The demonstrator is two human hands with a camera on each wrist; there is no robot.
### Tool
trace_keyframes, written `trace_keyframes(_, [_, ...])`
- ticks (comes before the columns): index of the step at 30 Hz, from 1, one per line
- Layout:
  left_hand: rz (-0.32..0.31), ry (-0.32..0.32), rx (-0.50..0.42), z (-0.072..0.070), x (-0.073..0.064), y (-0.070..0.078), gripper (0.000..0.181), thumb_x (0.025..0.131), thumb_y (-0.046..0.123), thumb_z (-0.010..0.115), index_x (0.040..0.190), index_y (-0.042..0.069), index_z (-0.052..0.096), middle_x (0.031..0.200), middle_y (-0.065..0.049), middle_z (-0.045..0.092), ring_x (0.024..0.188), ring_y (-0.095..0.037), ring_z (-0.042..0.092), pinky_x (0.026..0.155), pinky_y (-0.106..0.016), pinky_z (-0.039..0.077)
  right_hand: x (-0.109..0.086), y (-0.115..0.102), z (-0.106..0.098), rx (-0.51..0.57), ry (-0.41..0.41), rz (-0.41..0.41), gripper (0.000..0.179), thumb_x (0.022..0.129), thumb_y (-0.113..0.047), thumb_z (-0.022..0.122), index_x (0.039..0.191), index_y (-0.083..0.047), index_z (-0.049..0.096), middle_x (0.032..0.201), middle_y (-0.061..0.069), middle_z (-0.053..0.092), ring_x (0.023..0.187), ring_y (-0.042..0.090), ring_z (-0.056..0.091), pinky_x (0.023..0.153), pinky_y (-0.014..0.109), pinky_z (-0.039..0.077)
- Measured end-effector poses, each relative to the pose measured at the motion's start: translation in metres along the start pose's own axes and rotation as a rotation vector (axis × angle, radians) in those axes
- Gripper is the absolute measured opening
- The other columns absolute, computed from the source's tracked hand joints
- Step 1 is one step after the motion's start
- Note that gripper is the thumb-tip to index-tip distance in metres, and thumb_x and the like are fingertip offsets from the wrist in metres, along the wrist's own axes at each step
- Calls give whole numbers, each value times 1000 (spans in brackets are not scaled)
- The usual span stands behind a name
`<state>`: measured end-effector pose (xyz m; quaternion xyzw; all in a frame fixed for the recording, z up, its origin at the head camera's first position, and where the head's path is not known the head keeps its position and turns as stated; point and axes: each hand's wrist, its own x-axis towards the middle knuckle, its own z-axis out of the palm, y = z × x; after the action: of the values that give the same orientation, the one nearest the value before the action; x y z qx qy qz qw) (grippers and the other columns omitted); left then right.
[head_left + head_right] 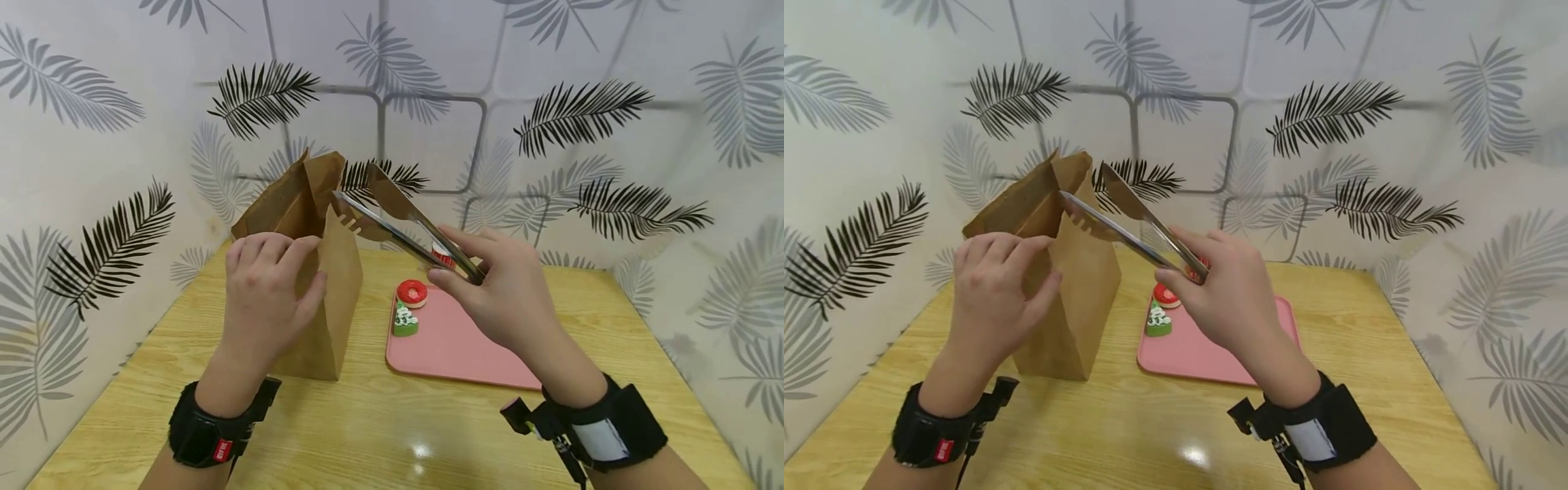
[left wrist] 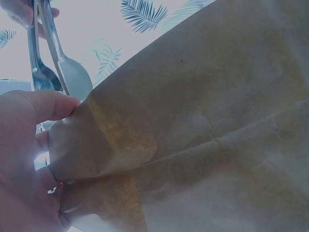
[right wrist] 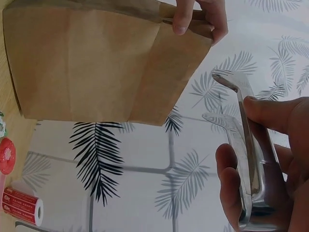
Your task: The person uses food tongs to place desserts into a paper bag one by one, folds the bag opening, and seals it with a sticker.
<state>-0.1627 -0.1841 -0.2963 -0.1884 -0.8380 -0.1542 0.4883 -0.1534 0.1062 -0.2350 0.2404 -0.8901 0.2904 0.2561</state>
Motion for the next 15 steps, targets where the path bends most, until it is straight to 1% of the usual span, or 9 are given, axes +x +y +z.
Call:
trace_keyframes(2, [-2,-2,0,-1,0,0,28,91,20,72,117,10,71,95,-15,65,106,-41,56,100,-59,37,-2,3,0,1,3,6,55,86,-26,86,139,-19,70,83,4,63,60,16,51,63,33,40])
trace_keyframes(3, [-2,-3,-1,-1,0,0,28,91,20,72,117,10,71,95,-15,65,106,-41,56,100,-59,37,-3,4,0,6,4,12,56,86,-26,86,139,-19,70,89,4,67,59,16,53,63,33,42])
trace_keyframes(6, [-3,-5,-3,-2,1,1,28,91,20,71,117,10,71,95,-14,64,106,-41,56,100,-58,36,-6,10,1,18,3,28,57,85,-25,87,139,-19,70,95,6,70,56,15,56,62,32,44])
trace_keyframes(9, [-2,-7,-4,-2,1,1,28,91,21,70,117,10,71,95,-14,64,106,-41,55,100,-58,36,-11,16,2,31,-3,47,57,85,-26,87,139,-18,70,99,9,72,54,12,56,58,31,45])
trace_keyframes(11, [-2,-3,-8,-1,1,2,27,92,21,70,117,10,71,95,-14,64,106,-40,56,99,-58,36,-13,20,4,32,-4,55,57,85,-26,87,138,-18,70,100,10,73,54,11,56,58,29,46])
trace_keyframes(13, [-3,-3,-10,-1,1,2,27,93,22,69,117,10,71,95,-15,64,106,-41,55,99,-58,36,-16,23,5,29,-5,63,56,85,-26,87,138,-19,70,101,10,74,53,11,55,54,28,45])
trace_keyframes(15, [-4,-4,-11,0,1,1,27,93,22,69,117,10,70,95,-15,64,106,-41,55,100,-58,36,-18,26,6,23,-4,67,56,85,-25,88,138,-19,70,98,10,73,53,11,55,52,27,45])
